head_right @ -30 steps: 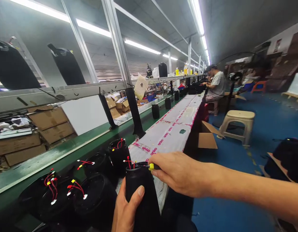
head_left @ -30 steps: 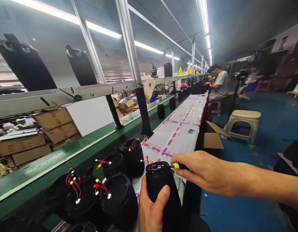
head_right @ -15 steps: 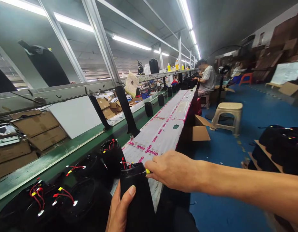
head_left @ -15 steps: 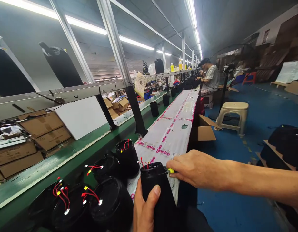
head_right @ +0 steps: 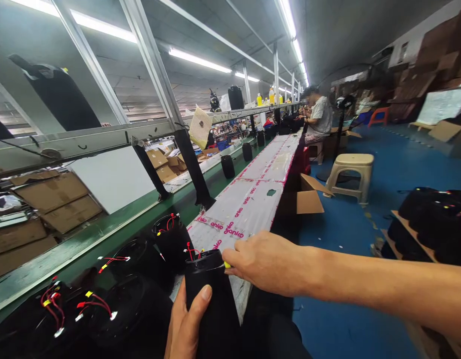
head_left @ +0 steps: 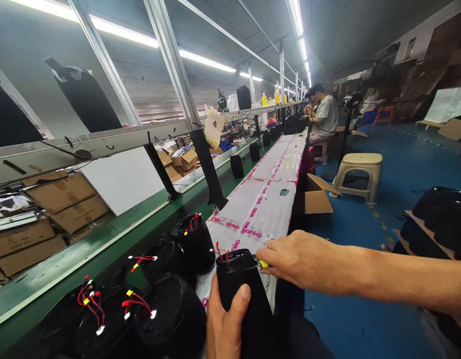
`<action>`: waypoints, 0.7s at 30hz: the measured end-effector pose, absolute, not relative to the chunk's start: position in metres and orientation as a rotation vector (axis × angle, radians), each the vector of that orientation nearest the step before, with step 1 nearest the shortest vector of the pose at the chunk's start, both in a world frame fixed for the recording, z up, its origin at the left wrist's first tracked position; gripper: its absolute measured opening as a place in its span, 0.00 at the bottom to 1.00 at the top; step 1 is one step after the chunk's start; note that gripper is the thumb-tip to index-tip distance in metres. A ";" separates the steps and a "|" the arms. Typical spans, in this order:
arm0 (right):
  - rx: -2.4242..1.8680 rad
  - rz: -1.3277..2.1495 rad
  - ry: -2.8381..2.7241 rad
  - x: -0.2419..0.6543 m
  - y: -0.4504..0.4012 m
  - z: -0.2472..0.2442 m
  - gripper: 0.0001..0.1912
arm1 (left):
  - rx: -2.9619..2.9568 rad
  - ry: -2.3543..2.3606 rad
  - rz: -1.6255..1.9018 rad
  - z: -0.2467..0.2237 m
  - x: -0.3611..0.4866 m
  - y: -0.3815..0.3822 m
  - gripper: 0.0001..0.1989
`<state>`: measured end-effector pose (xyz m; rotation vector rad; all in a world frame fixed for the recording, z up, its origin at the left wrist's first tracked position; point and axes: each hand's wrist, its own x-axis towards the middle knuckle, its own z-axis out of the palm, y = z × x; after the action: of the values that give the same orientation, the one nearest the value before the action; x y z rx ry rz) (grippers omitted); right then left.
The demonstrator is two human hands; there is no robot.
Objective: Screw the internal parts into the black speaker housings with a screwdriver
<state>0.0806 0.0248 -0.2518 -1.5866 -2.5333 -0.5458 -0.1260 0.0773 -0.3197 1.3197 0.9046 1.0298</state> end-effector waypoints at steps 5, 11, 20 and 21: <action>-1.581 -0.642 -2.558 0.081 0.024 -0.251 0.05 | 1.452 0.929 0.975 -0.317 -0.128 0.080 0.40; -1.599 -0.622 -2.621 0.079 0.024 -0.241 0.04 | 1.520 0.987 0.995 -0.316 -0.126 0.079 0.39; -1.582 -0.635 -2.735 0.077 0.025 -0.230 0.03 | 1.577 1.028 0.981 -0.314 -0.125 0.078 0.40; -1.564 -0.640 -2.707 0.079 0.026 -0.234 0.01 | 1.566 1.038 1.000 -0.316 -0.125 0.078 0.40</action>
<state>0.0788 0.0260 -0.2342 -1.5643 -2.7074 -0.6400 -0.1252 0.0777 -0.3156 1.5659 1.0379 1.0005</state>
